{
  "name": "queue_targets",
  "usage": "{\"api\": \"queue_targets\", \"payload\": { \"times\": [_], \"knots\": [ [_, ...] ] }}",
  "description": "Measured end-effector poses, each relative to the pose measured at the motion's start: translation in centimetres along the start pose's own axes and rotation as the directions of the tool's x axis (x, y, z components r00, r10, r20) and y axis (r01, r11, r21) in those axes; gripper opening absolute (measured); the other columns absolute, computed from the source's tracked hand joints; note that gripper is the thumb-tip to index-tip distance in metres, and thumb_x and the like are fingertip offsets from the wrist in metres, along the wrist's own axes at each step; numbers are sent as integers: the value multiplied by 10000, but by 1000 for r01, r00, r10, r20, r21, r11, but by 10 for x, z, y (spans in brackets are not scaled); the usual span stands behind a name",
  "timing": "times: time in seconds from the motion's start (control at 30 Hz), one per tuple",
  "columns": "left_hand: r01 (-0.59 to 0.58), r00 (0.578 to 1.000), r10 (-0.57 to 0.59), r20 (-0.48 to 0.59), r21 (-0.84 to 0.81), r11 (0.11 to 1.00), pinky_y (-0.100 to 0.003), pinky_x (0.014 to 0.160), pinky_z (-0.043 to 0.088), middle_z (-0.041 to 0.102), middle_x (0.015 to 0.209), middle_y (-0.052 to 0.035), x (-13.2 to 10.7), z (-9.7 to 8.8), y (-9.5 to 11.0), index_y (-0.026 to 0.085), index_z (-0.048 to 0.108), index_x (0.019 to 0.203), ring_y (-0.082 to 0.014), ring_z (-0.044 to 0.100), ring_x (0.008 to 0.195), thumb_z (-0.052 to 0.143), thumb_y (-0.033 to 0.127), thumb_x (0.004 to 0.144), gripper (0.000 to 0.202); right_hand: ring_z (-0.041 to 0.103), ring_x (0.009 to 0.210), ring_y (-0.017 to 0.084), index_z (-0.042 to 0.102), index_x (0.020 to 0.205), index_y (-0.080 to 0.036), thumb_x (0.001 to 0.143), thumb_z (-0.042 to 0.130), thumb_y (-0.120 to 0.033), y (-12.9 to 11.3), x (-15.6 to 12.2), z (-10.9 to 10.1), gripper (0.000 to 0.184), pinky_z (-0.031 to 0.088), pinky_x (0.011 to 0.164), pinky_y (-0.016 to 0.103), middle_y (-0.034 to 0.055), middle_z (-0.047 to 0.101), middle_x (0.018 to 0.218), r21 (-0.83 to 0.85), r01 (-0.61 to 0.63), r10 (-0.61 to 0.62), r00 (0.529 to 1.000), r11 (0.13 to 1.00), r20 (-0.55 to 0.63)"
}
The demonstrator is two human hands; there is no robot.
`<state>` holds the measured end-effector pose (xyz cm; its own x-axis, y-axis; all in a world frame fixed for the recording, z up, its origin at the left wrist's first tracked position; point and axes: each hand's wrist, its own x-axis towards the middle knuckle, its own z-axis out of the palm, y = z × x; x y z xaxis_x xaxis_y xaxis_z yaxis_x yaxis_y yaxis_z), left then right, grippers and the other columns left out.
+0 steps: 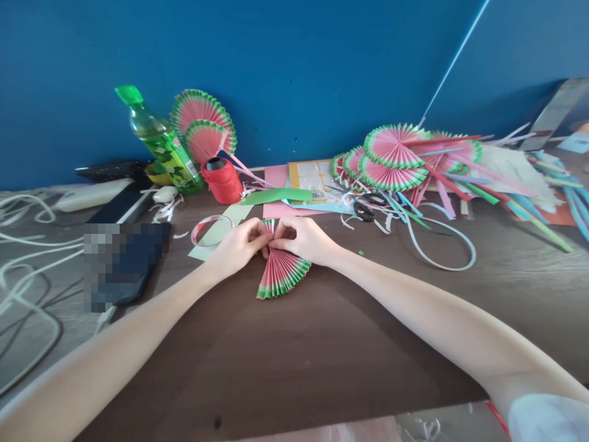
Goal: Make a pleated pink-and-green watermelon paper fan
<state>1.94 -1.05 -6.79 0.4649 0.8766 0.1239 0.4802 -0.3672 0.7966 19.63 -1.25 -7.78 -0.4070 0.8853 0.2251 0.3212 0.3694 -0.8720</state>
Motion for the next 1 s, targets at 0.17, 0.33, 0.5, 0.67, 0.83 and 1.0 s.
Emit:
{"api": "queue_targets", "payload": {
  "times": [0.17,0.33,0.5,0.67,0.83,1.0],
  "knots": [
    [14,1000,-14,11,-4,1000,-295,657,448,613,567,31,0,0,1,200,455,719,-143,602,605,477,315,833,163,516,580,108,514,644,-166,699,634,-228,-2,2,3,146,418,571,262,-16,572,646,-42,5,-6,1000,999,-16],
    [13,999,-7,46,-137,990,-285,641,460,589,617,47,-1,-1,-2,216,397,820,-129,611,620,472,245,820,81,509,558,105,482,630,-171,684,639,-230,-2,4,2,176,404,537,252,-20,549,623,29,-40,39,999,999,27],
    [-2,990,35,134,-244,970,-293,649,485,586,839,-1,0,-4,-8,195,393,853,-111,621,636,510,83,720,209,498,552,103,492,622,-165,688,633,-244,-1,4,0,174,397,525,251,-18,541,618,8,-42,42,999,999,19],
    [25,989,19,144,-294,956,-306,666,493,573,815,-3,1,-3,-10,185,413,832,-122,627,666,549,176,764,152,521,567,108,497,636,-167,690,631,-233,0,3,1,159,421,543,258,-14,563,646,-5,-38,38,999,999,12],
    [44,992,-2,122,-347,937,-290,628,480,568,673,31,2,-2,-10,198,383,806,-122,617,622,569,212,771,190,565,616,125,528,673,-168,705,629,-240,3,1,-1,128,464,612,288,-2,601,686,37,-37,36,999,999,33],
    [42,990,8,139,-350,936,-287,631,477,595,701,23,3,-3,-11,197,395,827,-117,621,627,560,195,770,174,600,719,139,589,729,-169,748,603,-240,2,2,-12,74,476,713,303,11,644,761,-8,14,-13,996,1000,91]
  ]
}}
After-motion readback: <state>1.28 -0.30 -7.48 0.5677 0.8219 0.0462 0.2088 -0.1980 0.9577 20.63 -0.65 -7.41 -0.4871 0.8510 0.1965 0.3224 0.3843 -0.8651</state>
